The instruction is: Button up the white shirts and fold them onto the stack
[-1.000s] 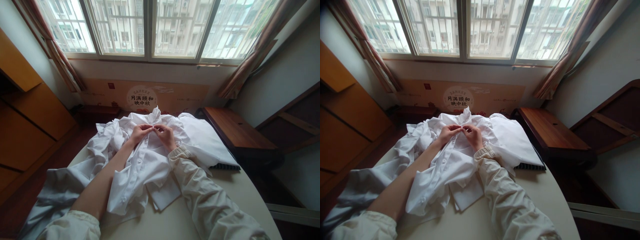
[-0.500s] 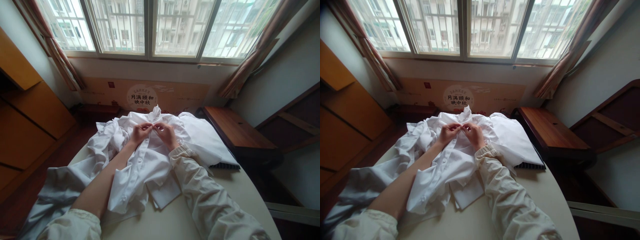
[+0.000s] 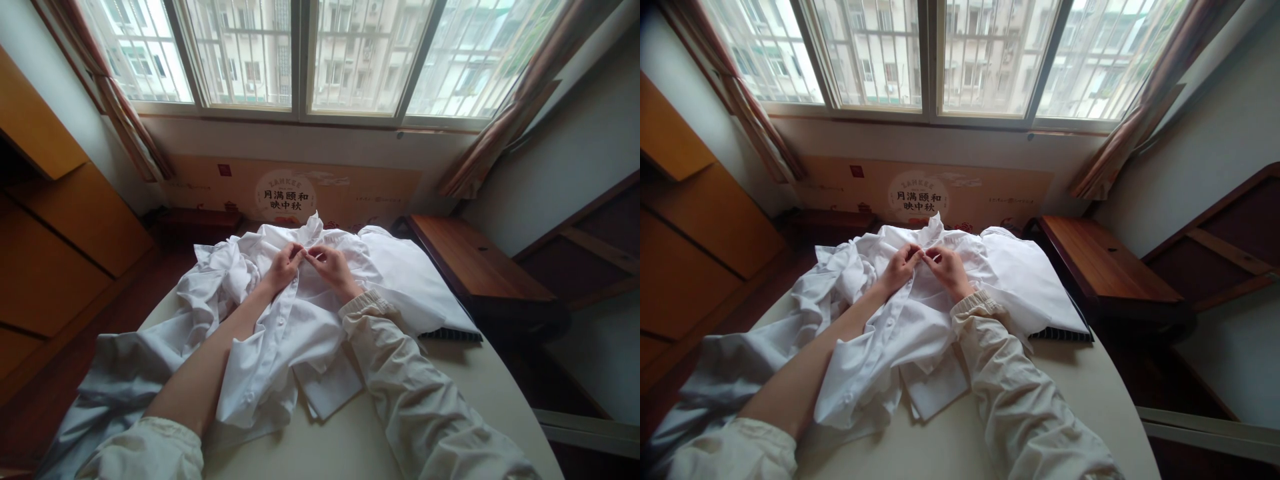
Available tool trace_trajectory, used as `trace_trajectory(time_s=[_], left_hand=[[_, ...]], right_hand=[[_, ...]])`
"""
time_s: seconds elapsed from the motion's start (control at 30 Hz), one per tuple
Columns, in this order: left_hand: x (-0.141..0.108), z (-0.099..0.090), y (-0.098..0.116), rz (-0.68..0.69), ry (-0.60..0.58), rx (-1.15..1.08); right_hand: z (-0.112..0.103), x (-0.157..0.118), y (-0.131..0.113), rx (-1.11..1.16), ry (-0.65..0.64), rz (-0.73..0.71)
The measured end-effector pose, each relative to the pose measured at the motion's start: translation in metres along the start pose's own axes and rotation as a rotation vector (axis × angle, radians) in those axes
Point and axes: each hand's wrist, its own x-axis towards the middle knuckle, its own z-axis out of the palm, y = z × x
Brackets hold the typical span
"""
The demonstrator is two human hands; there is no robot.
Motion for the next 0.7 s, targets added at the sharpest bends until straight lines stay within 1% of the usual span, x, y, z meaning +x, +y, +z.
trace_trajectory(time_s=[0.13, 0.27, 0.43, 0.53, 0.7], left_hand=[[0.0, -0.001, 0.0, 0.006, -0.018, -0.001], [0.0, -0.001, 0.001, 0.021, -0.013, 0.02], [-0.001, 0.0, 0.001, 0.01, -0.013, 0.002], [-0.001, 0.0, 0.002, 0.012, -0.007, -0.01], [-0.001, 0.0, 0.004, 0.017, -0.012, -0.025]], right_hand=[[0.001, 0.001, 0.006, 0.079, -0.035, 0.058], [0.003, 0.0, 0.012, 0.134, -0.037, 0.088], [-0.001, 0.0, 0.007, 0.09, -0.052, 0.109], [-0.003, 0.001, 0.003, 0.05, -0.074, 0.092], [-0.001, 0.001, 0.008, 0.065, -0.096, 0.122]])
